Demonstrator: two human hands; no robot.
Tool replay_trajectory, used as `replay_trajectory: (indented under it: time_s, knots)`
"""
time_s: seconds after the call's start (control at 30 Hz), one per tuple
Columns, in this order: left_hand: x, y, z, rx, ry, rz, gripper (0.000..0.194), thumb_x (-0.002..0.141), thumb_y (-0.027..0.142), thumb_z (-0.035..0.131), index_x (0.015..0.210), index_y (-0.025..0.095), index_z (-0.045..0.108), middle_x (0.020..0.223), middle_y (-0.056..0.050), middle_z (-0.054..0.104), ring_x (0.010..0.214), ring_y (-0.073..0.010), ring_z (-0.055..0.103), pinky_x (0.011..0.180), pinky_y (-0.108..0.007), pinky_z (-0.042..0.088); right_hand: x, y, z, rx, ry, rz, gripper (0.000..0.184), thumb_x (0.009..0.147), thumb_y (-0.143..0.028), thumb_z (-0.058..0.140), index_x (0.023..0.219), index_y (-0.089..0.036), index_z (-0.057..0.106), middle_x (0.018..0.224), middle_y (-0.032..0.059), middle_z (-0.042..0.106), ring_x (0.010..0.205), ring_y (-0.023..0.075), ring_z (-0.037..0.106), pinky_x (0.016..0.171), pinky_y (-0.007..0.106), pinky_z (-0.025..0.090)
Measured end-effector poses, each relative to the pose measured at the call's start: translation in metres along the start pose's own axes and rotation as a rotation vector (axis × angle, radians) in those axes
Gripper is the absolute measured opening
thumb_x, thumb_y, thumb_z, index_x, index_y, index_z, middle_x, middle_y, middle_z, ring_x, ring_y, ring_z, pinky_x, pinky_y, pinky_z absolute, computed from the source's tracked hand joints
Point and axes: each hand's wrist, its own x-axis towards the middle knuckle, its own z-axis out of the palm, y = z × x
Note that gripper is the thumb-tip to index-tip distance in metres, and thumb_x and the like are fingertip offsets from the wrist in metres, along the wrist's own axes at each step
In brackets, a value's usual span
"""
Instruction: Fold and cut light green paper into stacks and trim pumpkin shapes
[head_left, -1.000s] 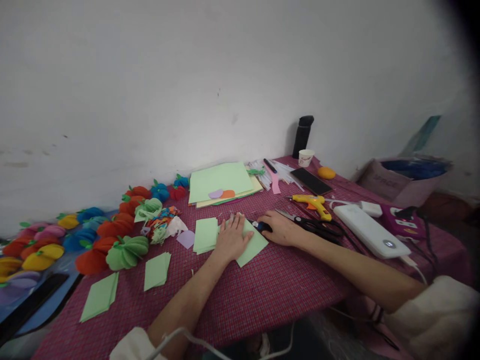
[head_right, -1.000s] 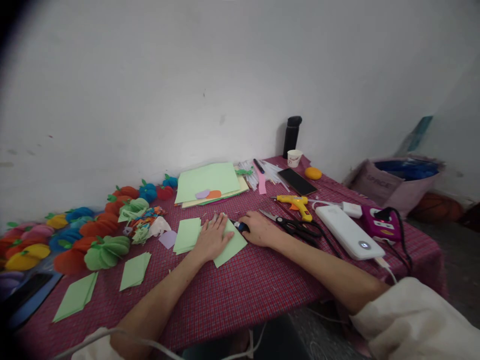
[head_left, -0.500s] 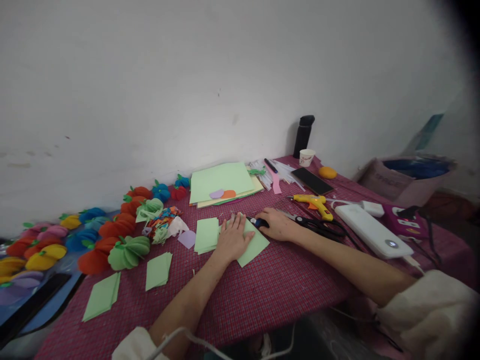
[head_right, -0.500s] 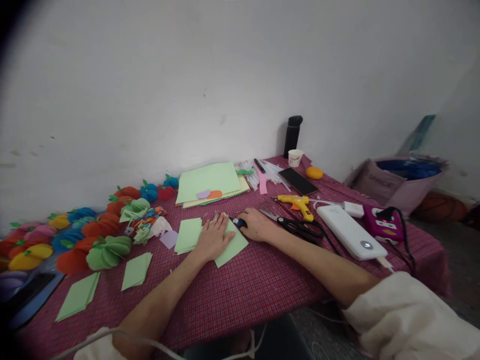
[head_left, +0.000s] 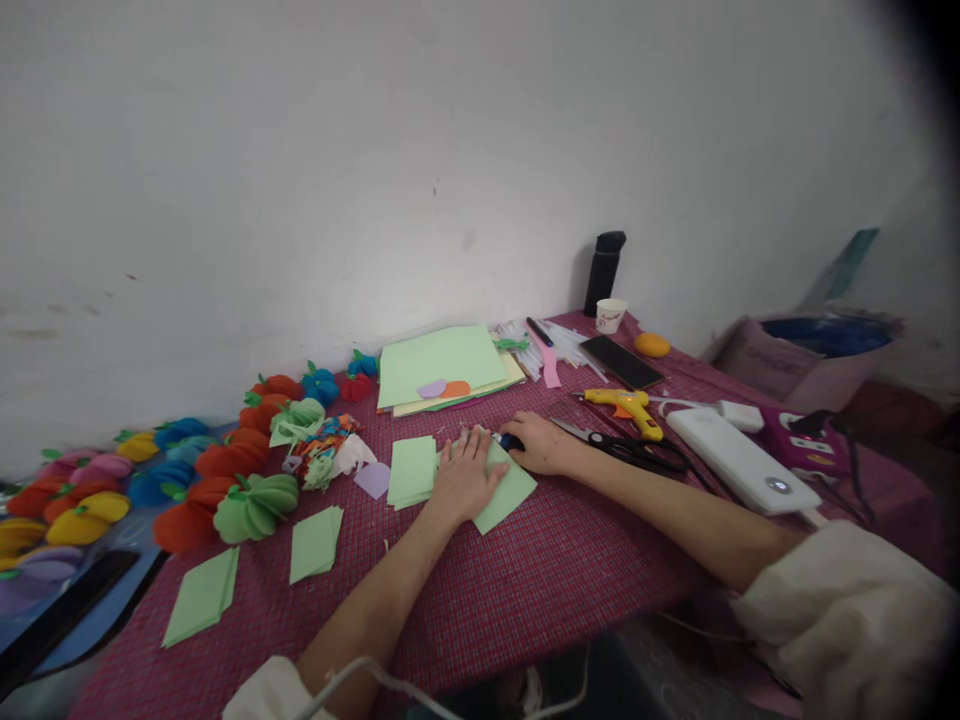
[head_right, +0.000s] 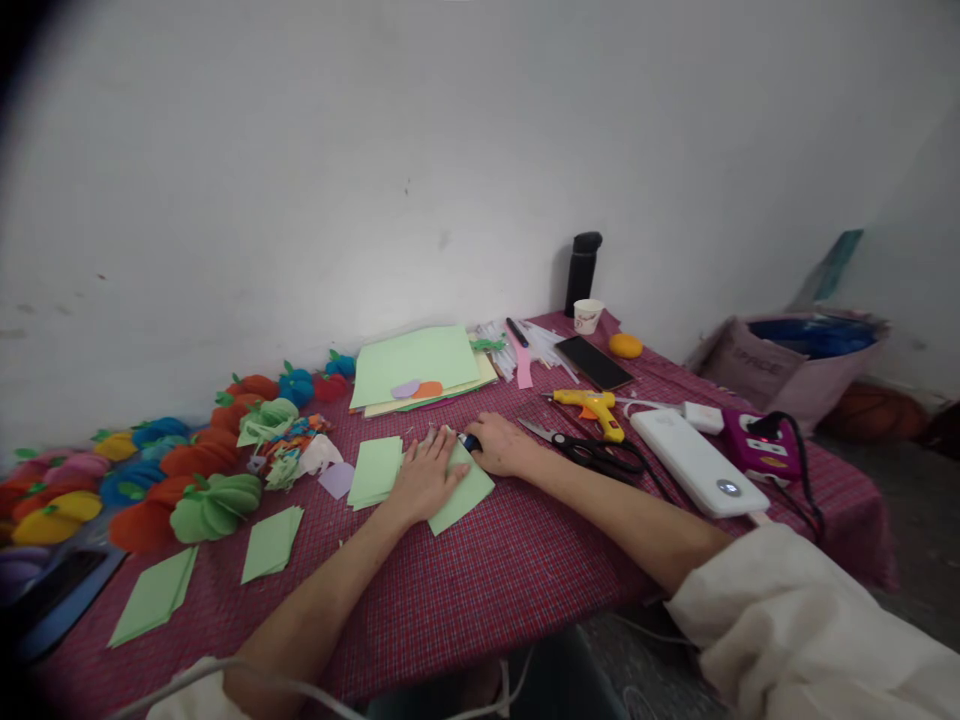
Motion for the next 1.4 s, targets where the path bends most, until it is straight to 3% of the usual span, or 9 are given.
replay_trajectory:
  time_s: [0.67, 0.9, 1.03, 1.17, 1.3, 1.4]
  knots:
    - [0.001, 0.0, 0.0, -0.024, -0.006, -0.001, 0.064, 0.08, 0.055, 0.012, 0.133, 0.018, 0.019, 0.139, -0.008, 0.02, 0.127, -0.0237, 0.015, 0.1, -0.045, 0.013, -0.006, 0.008, -0.008, -0.029, 0.02, 0.057, 0.034, 0.072, -0.026, 0.05, 0.104, -0.014, 0.056, 0.094, 0.0094, 0.055, 0.092, 0.019, 0.048, 0.085, 0.028, 0.033]
    - [-0.001, 0.002, -0.004, -0.054, 0.05, -0.003, 0.06, 0.082, 0.052, 0.017, 0.133, 0.021, 0.014, 0.138, -0.008, 0.021, 0.126, -0.023, 0.019, 0.099, -0.044, 0.017, -0.002, 0.023, -0.008, -0.119, 0.026, 0.226, 0.032, 0.074, -0.029, 0.049, 0.1, -0.012, 0.056, 0.094, 0.0117, 0.054, 0.091, 0.0199, 0.048, 0.083, 0.029, 0.034]
    - [-0.002, 0.006, -0.018, -0.086, 0.157, 0.002, 0.055, 0.083, 0.048, 0.023, 0.131, 0.022, 0.022, 0.136, -0.008, 0.026, 0.125, -0.0225, 0.022, 0.1, -0.045, 0.016, 0.0, 0.024, -0.018, -0.199, 0.045, 0.328, 0.033, 0.075, -0.029, 0.048, 0.103, -0.012, 0.053, 0.099, 0.0137, 0.053, 0.095, 0.0217, 0.046, 0.084, 0.031, 0.032]
    - [-0.001, 0.0, -0.044, -0.205, 0.346, -0.052, 0.047, 0.085, 0.039, 0.026, 0.127, 0.019, 0.031, 0.131, -0.009, 0.035, 0.122, -0.0201, 0.027, 0.1, -0.041, 0.018, 0.001, 0.009, -0.032, -0.208, 0.054, 0.351, 0.033, 0.077, -0.032, 0.045, 0.104, -0.014, 0.052, 0.1, 0.0139, 0.054, 0.097, 0.0234, 0.047, 0.082, 0.032, 0.033]
    - [0.0, -0.019, -0.072, -0.442, 0.497, -0.161, 0.043, 0.085, 0.035, 0.029, 0.123, 0.017, 0.036, 0.124, -0.01, 0.044, 0.115, -0.0195, 0.037, 0.096, -0.037, 0.027, 0.001, -0.017, -0.032, -0.041, -0.099, 0.287, 0.036, 0.078, -0.044, 0.042, 0.097, -0.017, 0.054, 0.089, 0.0105, 0.06, 0.084, 0.0206, 0.055, 0.07, 0.028, 0.037]
    - [-0.002, -0.033, -0.083, -0.638, 0.523, -0.248, 0.044, 0.083, 0.036, 0.034, 0.123, 0.018, 0.036, 0.121, -0.011, 0.046, 0.109, -0.0201, 0.044, 0.091, -0.036, 0.033, 0.004, -0.033, -0.023, 0.019, -0.202, 0.298, 0.05, 0.065, -0.055, 0.052, 0.096, -0.015, 0.054, 0.091, 0.0124, 0.06, 0.085, 0.023, 0.055, 0.067, 0.028, 0.038]
